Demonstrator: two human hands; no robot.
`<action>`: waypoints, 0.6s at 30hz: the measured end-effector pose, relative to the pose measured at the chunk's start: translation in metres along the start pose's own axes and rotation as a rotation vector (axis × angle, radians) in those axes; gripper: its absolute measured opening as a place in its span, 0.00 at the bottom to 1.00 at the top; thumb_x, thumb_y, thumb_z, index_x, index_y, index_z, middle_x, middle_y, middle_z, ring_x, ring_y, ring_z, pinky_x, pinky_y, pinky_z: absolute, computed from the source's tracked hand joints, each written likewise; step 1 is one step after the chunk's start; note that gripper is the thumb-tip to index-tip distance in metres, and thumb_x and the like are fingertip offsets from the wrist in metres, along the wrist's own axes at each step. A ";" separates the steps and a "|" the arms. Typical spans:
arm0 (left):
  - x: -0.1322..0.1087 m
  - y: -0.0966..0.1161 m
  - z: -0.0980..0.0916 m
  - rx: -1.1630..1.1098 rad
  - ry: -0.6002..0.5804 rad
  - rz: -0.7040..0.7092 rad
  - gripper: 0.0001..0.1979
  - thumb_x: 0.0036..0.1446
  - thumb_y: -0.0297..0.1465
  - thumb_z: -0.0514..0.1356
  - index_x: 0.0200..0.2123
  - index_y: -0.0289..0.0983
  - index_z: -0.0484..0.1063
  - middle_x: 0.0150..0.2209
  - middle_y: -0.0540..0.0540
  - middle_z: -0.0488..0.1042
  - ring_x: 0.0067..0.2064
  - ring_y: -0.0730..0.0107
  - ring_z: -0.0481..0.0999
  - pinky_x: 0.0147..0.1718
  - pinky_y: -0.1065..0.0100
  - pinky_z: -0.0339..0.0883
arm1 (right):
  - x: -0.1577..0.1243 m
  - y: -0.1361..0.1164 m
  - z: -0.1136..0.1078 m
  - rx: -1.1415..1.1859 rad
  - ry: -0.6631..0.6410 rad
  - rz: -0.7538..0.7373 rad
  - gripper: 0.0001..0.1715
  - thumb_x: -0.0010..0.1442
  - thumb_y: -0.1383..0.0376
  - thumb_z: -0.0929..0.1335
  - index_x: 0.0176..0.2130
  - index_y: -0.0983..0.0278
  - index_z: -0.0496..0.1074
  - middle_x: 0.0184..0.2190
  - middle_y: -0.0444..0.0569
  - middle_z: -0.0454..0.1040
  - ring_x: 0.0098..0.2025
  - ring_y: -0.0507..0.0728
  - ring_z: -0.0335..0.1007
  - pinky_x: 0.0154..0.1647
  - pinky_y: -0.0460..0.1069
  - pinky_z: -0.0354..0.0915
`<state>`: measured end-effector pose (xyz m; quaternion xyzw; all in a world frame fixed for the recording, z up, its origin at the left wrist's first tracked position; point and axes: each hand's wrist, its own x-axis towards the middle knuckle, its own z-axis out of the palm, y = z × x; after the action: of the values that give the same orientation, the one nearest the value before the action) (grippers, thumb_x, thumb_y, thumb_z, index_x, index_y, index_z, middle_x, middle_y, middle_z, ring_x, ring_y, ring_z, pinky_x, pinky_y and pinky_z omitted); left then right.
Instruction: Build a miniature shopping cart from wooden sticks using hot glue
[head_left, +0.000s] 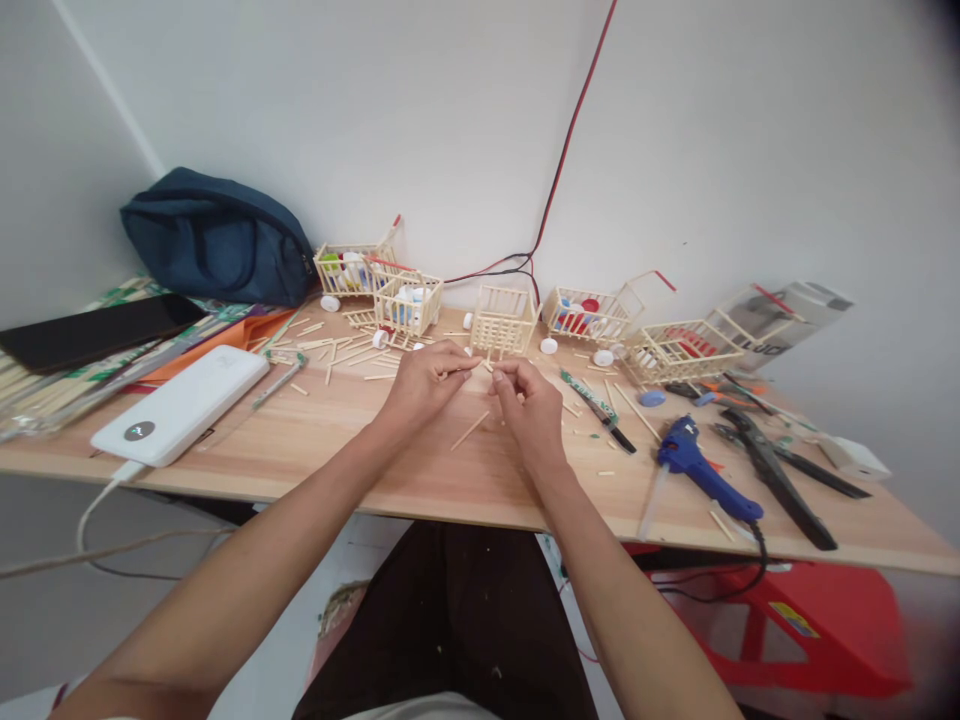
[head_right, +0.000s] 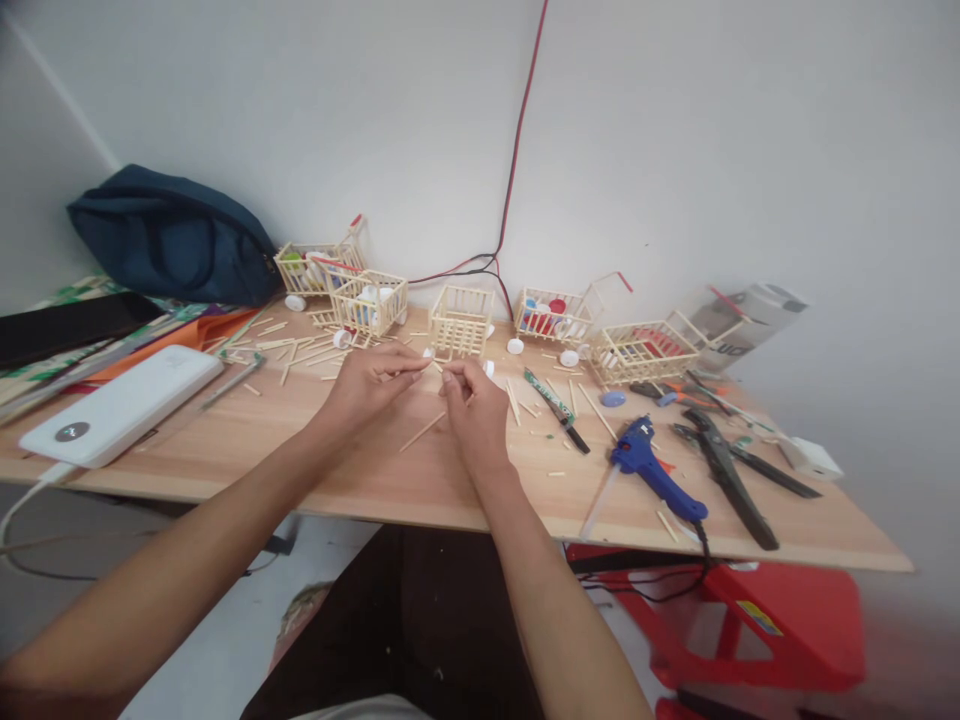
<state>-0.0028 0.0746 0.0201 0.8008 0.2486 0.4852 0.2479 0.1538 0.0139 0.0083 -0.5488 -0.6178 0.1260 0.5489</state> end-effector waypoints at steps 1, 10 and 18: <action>0.000 0.000 0.000 0.001 -0.003 -0.002 0.11 0.55 0.25 0.60 0.39 0.39 0.80 0.36 0.43 0.79 0.38 0.66 0.77 0.38 0.66 0.68 | 0.000 0.000 0.000 0.000 0.001 -0.003 0.08 0.61 0.63 0.63 0.37 0.62 0.71 0.25 0.42 0.72 0.27 0.51 0.67 0.32 0.46 0.61; 0.001 -0.002 0.001 0.003 0.005 0.002 0.12 0.54 0.23 0.60 0.38 0.38 0.80 0.36 0.44 0.79 0.38 0.67 0.77 0.38 0.68 0.67 | 0.000 0.001 0.000 0.007 -0.001 -0.013 0.08 0.61 0.65 0.63 0.37 0.63 0.72 0.24 0.41 0.72 0.28 0.51 0.67 0.33 0.45 0.60; 0.000 0.000 0.000 0.000 -0.006 -0.019 0.11 0.55 0.24 0.59 0.38 0.38 0.81 0.37 0.43 0.79 0.39 0.67 0.77 0.39 0.67 0.67 | 0.000 0.000 0.000 0.000 0.001 0.014 0.08 0.61 0.64 0.64 0.37 0.62 0.72 0.24 0.42 0.72 0.27 0.51 0.66 0.32 0.45 0.60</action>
<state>-0.0023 0.0744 0.0201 0.7998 0.2552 0.4806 0.2534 0.1537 0.0141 0.0082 -0.5531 -0.6137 0.1297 0.5483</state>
